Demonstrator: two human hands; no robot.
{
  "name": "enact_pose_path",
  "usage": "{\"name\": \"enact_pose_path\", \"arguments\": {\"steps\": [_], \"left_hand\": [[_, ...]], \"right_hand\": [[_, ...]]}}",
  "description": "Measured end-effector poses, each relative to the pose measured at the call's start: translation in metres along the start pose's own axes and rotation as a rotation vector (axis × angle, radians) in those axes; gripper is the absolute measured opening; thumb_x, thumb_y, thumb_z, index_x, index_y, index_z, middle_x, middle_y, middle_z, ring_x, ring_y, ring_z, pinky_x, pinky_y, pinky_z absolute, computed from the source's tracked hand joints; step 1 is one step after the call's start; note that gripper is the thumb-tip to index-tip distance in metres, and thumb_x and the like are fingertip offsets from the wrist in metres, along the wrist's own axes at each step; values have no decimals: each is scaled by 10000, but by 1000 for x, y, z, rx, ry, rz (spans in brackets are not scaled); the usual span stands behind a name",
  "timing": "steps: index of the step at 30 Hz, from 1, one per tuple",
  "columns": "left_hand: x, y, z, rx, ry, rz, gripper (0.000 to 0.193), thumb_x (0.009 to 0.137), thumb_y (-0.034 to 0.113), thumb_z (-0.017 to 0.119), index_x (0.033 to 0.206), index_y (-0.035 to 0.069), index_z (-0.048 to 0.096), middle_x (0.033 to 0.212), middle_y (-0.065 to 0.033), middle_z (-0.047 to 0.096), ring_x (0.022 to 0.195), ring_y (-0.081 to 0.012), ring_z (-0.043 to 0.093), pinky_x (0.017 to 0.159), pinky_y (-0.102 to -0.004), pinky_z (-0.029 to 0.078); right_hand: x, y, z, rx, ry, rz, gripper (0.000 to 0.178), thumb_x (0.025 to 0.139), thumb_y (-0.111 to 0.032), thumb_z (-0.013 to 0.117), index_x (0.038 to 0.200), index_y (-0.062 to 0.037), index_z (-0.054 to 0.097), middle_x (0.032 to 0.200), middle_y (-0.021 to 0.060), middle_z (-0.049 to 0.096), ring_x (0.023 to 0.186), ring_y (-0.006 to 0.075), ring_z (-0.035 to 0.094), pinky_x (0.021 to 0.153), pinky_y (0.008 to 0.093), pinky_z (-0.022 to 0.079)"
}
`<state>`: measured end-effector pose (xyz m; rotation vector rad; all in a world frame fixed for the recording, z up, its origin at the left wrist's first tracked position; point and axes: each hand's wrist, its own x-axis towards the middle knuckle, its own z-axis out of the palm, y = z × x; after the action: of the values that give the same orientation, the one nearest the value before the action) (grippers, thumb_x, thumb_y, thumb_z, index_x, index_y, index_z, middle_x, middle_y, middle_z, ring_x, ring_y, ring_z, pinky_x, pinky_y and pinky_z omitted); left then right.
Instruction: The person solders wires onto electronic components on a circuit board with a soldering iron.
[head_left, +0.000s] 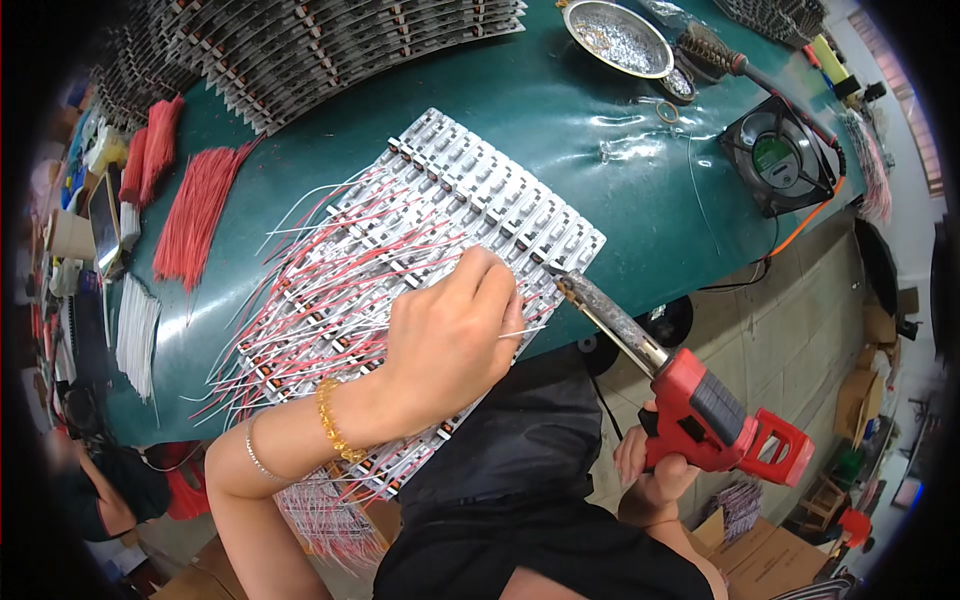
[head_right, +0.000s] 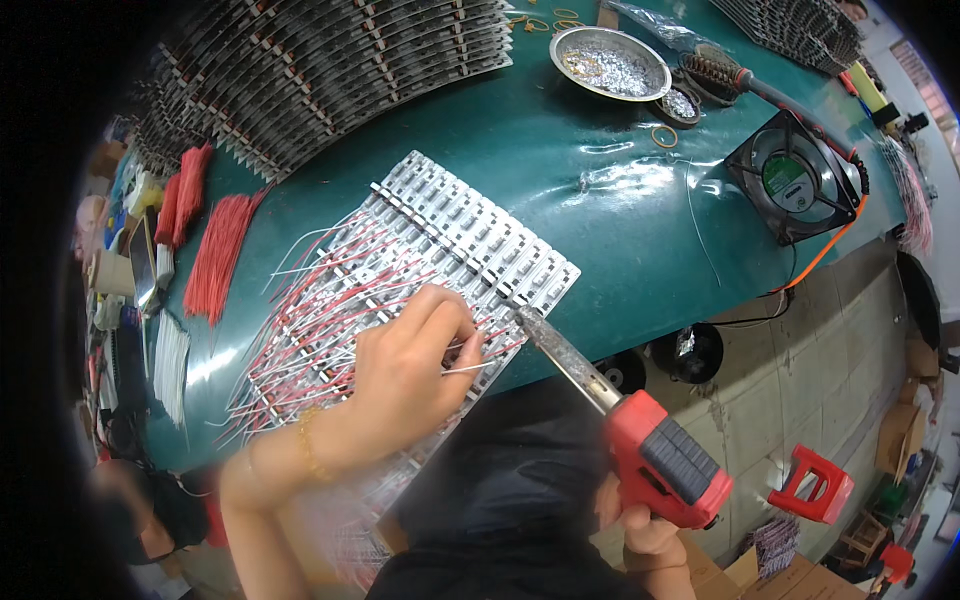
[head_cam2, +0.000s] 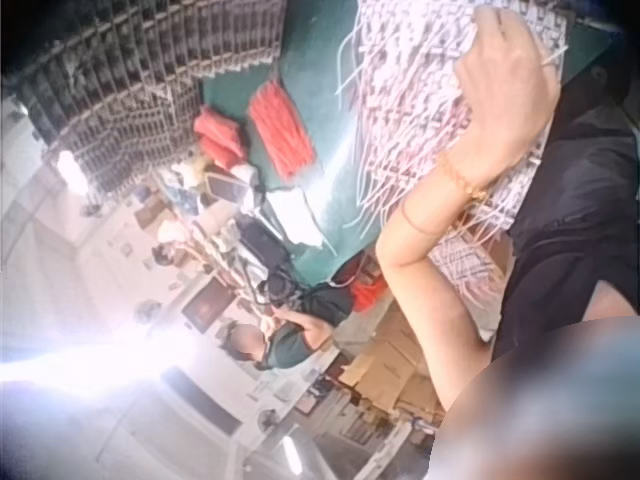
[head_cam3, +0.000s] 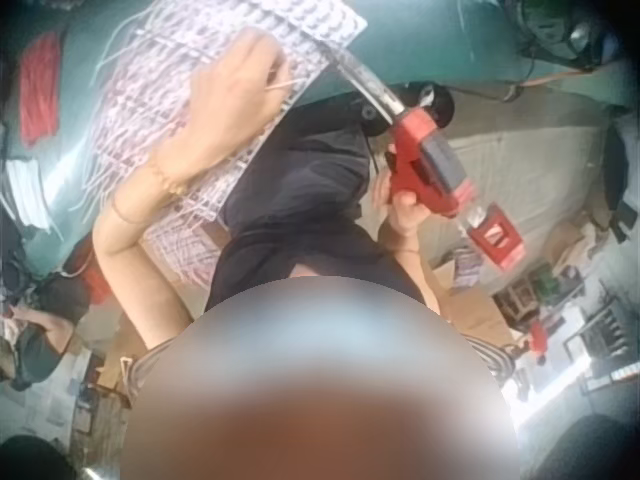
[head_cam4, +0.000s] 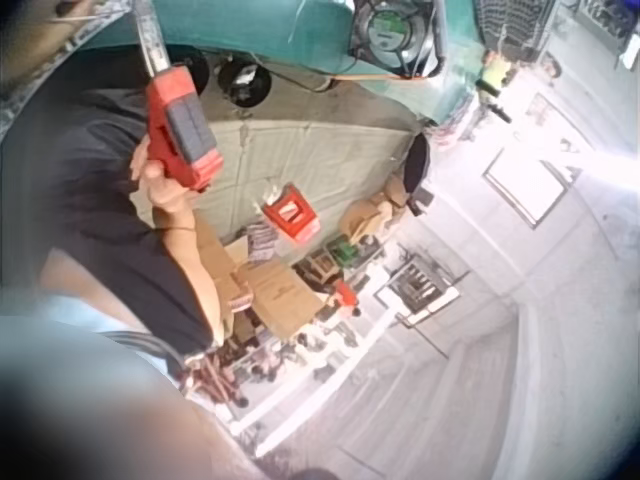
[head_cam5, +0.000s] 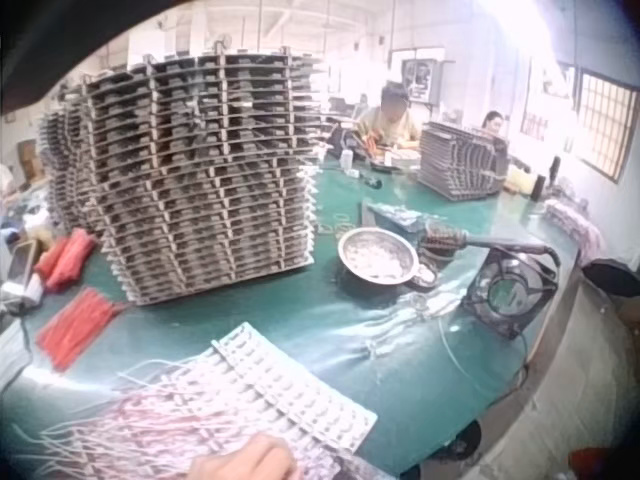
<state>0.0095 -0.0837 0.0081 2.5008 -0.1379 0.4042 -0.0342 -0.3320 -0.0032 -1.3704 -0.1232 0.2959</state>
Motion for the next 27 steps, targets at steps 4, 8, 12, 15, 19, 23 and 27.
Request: {"name": "enact_pose_path", "arguments": {"steps": [4,8,12,15,19,23,27], "left_hand": [[1,0,-1,2,-31,13,103,763,53,627,752,44,525,802,-48,549,530,-216,558,450,-326,422],[8,-19,-16,54,162,222,122,844,105,563,783,9,517,741,-101,518,493,-246,522,424,-339,406],[13,2,-50,-198,90,-222,197,897,158,531,810,-17,507,696,-119,540,483,-200,494,439,-318,381],[5,3,-40,-299,33,-191,160,900,138,518,886,-16,478,642,-124,523,508,-221,511,485,-346,391],[0,3,-34,-254,-119,-187,110,878,93,519,907,4,461,712,-152,517,593,-307,544,513,-388,408],[6,12,-30,-136,-88,35,106,850,74,542,892,9,470,752,-151,504,606,-331,535,530,-388,427],[7,17,-22,-225,-95,16,118,808,30,580,862,5,478,741,-143,484,621,-311,527,522,-376,429]], "right_hand": [[2,-1,3,-22,60,-10,815,758,-589,597,1179,82,406,460,4,405,356,133,429,393,258,391],[1,-6,7,-34,77,-35,829,752,-609,584,1192,70,400,463,-4,402,360,133,431,398,261,391],[-2,-3,0,-9,108,-30,836,752,-612,582,1200,68,391,471,-3,408,367,130,434,405,258,395],[-4,-6,-2,8,91,-4,842,752,-617,577,1205,66,383,476,-1,414,372,125,436,410,255,399],[-5,-3,-6,6,86,7,851,746,-624,571,1206,66,381,470,-6,410,375,123,439,412,253,402],[-8,-7,-10,23,70,38,868,738,-631,573,1211,70,376,461,-12,404,374,123,439,412,248,405],[-8,-7,-15,38,63,46,875,733,-631,579,1218,67,372,460,-12,406,371,125,438,411,250,405]]}}
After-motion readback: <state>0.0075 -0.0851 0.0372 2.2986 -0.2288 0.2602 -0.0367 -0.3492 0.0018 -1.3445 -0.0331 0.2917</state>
